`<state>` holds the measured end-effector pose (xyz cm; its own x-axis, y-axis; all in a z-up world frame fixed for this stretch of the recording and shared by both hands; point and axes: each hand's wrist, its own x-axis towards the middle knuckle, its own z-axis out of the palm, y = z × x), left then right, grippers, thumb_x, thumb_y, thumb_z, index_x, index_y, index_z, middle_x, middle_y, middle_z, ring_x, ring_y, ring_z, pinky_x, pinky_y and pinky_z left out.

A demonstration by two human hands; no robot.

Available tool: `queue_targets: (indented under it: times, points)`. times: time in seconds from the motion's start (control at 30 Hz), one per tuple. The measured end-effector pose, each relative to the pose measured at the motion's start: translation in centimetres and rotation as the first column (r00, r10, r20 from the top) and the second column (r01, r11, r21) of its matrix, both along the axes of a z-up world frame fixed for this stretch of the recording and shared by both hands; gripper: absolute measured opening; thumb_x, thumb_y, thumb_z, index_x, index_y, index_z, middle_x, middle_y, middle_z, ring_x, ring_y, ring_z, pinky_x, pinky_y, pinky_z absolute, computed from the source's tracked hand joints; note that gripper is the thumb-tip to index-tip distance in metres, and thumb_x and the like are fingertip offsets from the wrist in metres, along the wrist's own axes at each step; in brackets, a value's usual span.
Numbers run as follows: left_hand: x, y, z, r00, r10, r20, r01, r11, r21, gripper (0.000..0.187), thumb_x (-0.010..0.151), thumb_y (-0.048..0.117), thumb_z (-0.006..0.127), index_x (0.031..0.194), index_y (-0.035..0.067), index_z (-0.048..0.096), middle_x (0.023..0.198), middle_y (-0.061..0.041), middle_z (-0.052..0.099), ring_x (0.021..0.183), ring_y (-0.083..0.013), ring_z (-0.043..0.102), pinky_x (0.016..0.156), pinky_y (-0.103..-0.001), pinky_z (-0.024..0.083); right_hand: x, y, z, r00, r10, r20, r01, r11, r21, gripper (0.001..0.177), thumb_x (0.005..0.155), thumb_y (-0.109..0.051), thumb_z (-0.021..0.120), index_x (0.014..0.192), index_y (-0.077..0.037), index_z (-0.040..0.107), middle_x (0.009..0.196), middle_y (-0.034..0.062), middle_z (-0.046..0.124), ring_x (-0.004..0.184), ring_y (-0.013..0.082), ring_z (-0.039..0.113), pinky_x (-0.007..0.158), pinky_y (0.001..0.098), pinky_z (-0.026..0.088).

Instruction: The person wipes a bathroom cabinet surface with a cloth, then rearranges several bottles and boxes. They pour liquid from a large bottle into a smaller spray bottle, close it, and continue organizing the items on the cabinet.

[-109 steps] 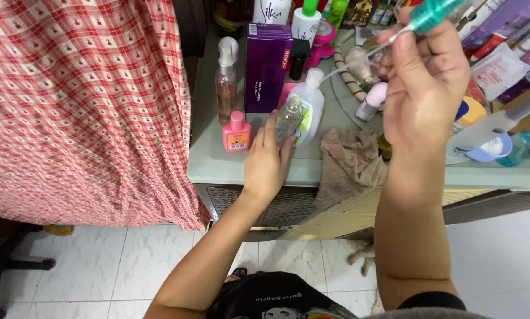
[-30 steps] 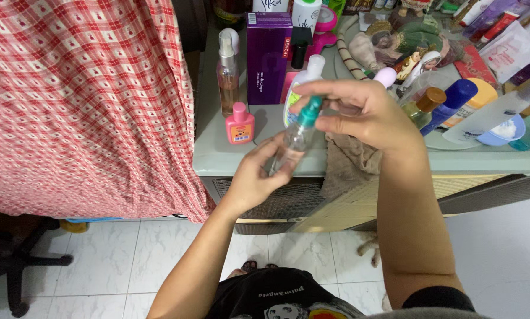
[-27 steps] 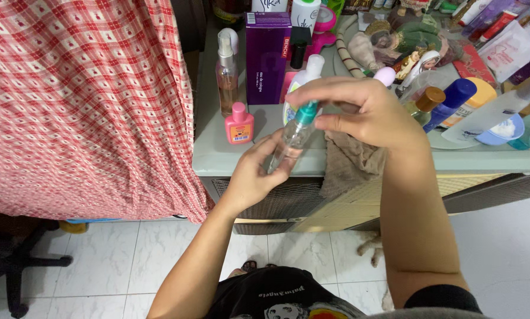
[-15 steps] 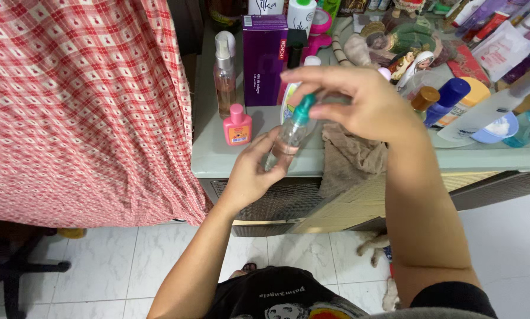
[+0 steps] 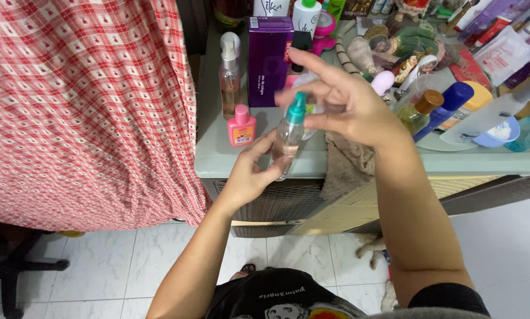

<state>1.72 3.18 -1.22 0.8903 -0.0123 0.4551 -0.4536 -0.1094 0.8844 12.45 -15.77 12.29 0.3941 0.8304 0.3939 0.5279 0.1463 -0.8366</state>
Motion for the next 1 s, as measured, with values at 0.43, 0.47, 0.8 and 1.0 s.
queue_targets:
  times: [0.43,0.47,0.8,1.0]
  points:
    - [-0.6,0.6,-0.2,0.997,-0.062,-0.037,0.057,0.991,-0.125,0.055,0.094,0.006,0.07,0.146,-0.005,0.052,0.122,-0.005,0.065,0.115,-0.0113,0.061,0.105,-0.029,0.048,-1.0,2.0,-2.5,0.913,0.0,-0.409,0.068,0.986,0.151,0.084,0.089,-0.004,0.078,0.161,-0.003,0.034,0.116,0.0231,0.074,0.111,0.025,0.073,0.102,0.0382,0.057]
    - [-0.6,0.3,-0.1,0.999,0.024,-0.023,-0.026,0.997,-0.075,0.054,0.094,0.006,0.072,0.144,-0.005,0.054,0.118,-0.007,0.067,0.11,-0.0125,0.063,0.102,-0.029,0.05,-1.2,2.3,-2.6,0.924,-0.058,-0.378,0.125,0.98,0.156,0.082,0.088,-0.001,0.078,0.159,-0.001,0.036,0.113,0.0237,0.074,0.11,0.0257,0.073,0.101,0.0384,0.057]
    - [-2.4,-1.4,1.7,0.913,0.388,0.122,-0.402,0.907,0.126,0.055,0.091,0.01,0.076,0.141,-0.001,0.057,0.112,-0.012,0.072,0.102,-0.0201,0.071,0.094,-0.032,0.055,-3.7,2.8,-3.6,0.953,-0.231,-0.199,0.267,0.947,0.18,0.075,0.096,0.0,0.073,0.16,-0.001,0.035,0.122,0.0185,0.075,0.12,0.0211,0.071,0.108,0.0356,0.056]
    - [-3.7,2.0,1.4,0.814,0.548,0.192,-0.573,0.813,0.108,0.055,0.09,0.01,0.079,0.139,-0.005,0.057,0.12,-0.016,0.069,0.107,-0.0234,0.07,0.094,-0.035,0.054,1.6,4.7,0.7,0.974,-0.222,-0.048,0.226,0.963,0.148,0.06,0.089,-0.003,0.074,0.145,-0.003,0.052,0.136,0.011,0.064,0.107,0.0155,0.067,0.095,0.0324,0.058]
